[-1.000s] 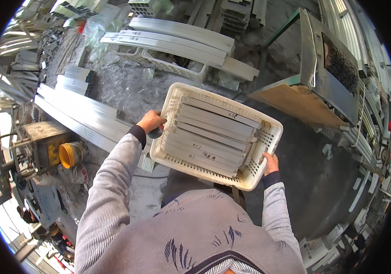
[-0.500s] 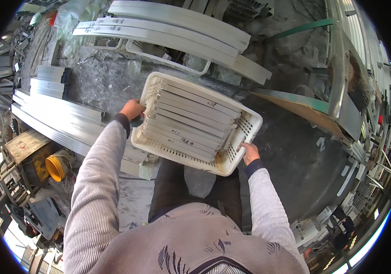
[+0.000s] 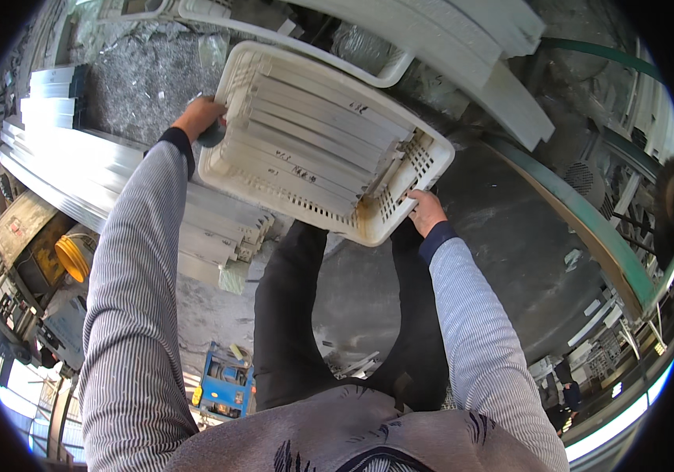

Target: The person operates a digital cutting machine to cut an aluminum profile, then measures the cut piece with a tape measure and places it into a plastic basket. The person repeats the process with another aluminum profile, measuring and organizing the cut pieces.

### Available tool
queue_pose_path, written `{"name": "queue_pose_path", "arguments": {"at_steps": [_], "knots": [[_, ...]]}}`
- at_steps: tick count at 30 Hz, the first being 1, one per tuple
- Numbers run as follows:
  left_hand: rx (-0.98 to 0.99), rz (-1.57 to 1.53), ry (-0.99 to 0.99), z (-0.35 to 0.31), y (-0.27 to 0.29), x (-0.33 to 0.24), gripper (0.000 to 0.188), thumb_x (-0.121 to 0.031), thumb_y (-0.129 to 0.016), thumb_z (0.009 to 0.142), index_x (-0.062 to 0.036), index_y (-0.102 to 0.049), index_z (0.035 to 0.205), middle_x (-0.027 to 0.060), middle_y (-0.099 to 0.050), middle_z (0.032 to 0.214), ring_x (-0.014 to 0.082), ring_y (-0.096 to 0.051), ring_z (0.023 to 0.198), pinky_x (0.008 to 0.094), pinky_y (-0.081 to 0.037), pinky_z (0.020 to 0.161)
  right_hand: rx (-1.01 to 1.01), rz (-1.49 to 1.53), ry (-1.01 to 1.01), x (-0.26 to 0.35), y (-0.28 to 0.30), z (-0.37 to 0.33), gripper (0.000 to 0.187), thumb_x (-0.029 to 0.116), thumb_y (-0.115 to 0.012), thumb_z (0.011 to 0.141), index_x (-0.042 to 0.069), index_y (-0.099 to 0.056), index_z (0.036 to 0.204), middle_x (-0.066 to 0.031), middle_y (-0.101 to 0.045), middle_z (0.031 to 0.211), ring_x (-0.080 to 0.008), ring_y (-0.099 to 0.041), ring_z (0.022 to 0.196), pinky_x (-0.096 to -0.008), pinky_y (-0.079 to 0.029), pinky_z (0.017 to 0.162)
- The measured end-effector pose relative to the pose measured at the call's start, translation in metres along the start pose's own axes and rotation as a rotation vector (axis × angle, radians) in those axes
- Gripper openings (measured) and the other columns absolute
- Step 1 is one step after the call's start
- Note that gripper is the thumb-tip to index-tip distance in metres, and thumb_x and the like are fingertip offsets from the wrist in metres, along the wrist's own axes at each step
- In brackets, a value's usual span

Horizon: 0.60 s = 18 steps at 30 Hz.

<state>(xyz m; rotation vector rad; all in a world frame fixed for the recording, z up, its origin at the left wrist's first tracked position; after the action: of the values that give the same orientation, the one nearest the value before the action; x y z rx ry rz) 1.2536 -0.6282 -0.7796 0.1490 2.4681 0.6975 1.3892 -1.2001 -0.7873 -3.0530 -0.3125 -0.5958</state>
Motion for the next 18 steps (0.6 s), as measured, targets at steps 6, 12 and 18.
{"name": "queue_pose_path", "arguments": {"at_steps": [6, 12, 18], "knots": [[-0.112, 0.042, 0.039, 0.027, -0.017, -0.005, 0.043, -0.029, -0.060, 0.078, -0.0076, -0.070, 0.113, 0.0205, -0.073, 0.094, 0.0341, -0.071, 0.090, 0.0397, -0.054, 0.082, 0.096, -0.096, 0.048, 0.011, 0.005, 0.005, 0.046, 0.012, -0.063, 0.085, -0.001, -0.053, 0.127, -0.0117, -0.062, 0.119, -0.0284, -0.058, 0.113, -0.0435, -0.046, 0.097], [-0.393, -0.080, 0.060, -0.041, -0.006, -0.002, 0.048, -0.027, -0.060, 0.082, -0.0171, -0.065, 0.128, 0.0219, -0.069, 0.113, 0.0369, -0.066, 0.107, 0.0408, -0.051, 0.095, -0.014, -0.614, 0.055, 0.002, 0.042, -0.031, 0.066, 0.011, -0.062, 0.083, 0.003, -0.043, 0.146, -0.0099, -0.061, 0.124, -0.0162, -0.057, 0.103, -0.0352, -0.048, 0.087], [-0.173, -0.273, 0.089, -0.178, -0.106, 0.038, 0.039, -0.021, -0.059, 0.083, -0.0092, -0.070, 0.118, 0.0202, -0.070, 0.110, 0.0336, -0.067, 0.106, 0.0385, -0.051, 0.095, 0.093, -0.905, 0.122, 0.022, 0.079, -0.113, 0.055, 0.011, -0.064, 0.084, -0.002, -0.053, 0.136, -0.0100, -0.069, 0.104, -0.0144, -0.064, 0.082, -0.0275, -0.052, 0.073]]}}
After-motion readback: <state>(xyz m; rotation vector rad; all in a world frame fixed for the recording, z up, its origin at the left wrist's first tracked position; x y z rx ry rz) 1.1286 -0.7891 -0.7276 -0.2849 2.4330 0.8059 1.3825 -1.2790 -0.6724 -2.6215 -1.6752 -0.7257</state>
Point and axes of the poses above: each hand's wrist, its own z-axis towards the middle knuckle, its own y-axis out of the back of the hand, x = y × z, the point moved 9 cm from there along z, towards the middle knuckle
